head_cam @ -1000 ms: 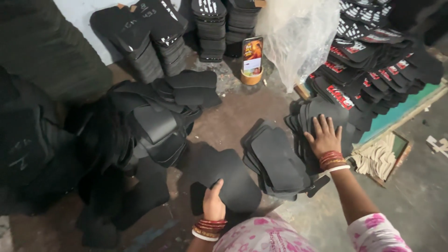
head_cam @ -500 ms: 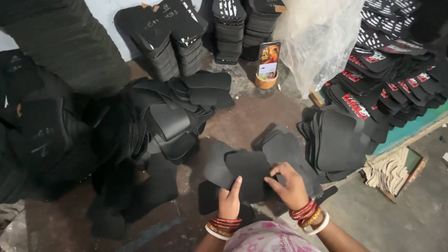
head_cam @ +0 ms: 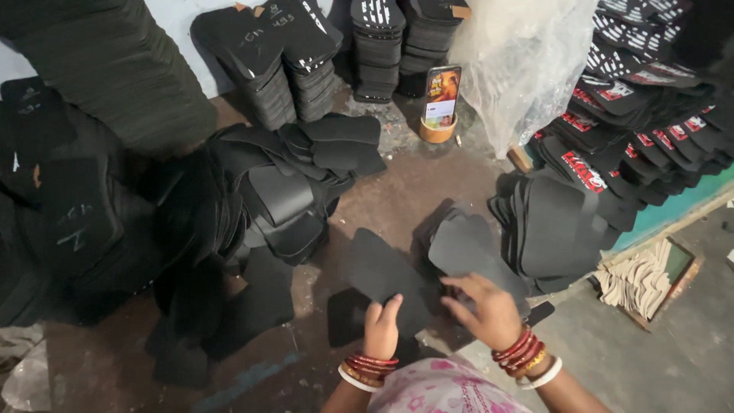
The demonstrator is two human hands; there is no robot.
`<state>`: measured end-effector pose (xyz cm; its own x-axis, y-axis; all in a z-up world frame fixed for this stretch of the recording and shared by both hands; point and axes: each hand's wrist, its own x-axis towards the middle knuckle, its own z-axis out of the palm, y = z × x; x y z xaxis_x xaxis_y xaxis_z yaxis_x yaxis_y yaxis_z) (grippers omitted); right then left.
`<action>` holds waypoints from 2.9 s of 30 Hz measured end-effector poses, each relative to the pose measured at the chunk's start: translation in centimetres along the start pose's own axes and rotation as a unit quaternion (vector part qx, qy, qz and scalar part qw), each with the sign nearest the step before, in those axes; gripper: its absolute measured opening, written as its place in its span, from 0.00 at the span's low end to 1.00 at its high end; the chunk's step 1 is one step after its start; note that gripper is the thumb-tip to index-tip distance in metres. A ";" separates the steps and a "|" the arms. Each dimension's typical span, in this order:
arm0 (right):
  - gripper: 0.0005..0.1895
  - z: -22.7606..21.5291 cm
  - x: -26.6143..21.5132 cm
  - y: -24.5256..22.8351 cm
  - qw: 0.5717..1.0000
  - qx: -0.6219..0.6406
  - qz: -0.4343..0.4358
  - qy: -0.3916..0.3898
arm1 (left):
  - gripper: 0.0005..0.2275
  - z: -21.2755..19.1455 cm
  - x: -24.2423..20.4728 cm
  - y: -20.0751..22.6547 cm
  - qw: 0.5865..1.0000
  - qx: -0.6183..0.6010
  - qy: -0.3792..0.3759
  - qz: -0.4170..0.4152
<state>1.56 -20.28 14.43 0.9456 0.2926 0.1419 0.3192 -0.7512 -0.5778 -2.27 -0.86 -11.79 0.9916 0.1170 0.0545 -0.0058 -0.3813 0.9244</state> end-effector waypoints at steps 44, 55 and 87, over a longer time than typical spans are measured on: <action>0.23 10.3 -0.7 6.8 0.997 0.036 -0.007 -0.066 | 0.13 -14.4 6.0 18.2 0.904 0.319 0.013 0.285; 0.19 3.3 -2.8 15.3 0.922 0.338 0.188 -0.032 | 0.29 -12.2 6.3 5.5 0.948 0.314 -0.031 0.047; 0.33 -6.4 -0.4 20.7 0.940 0.075 0.273 0.189 | 0.24 -11.4 6.6 2.1 0.971 0.232 0.044 0.041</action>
<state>8.15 -39.78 7.57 0.9292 -0.3660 0.0506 -0.2065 -0.6281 -0.7503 2.82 9.58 -5.21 0.9751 0.1392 0.1728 -0.0058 -0.7624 0.6471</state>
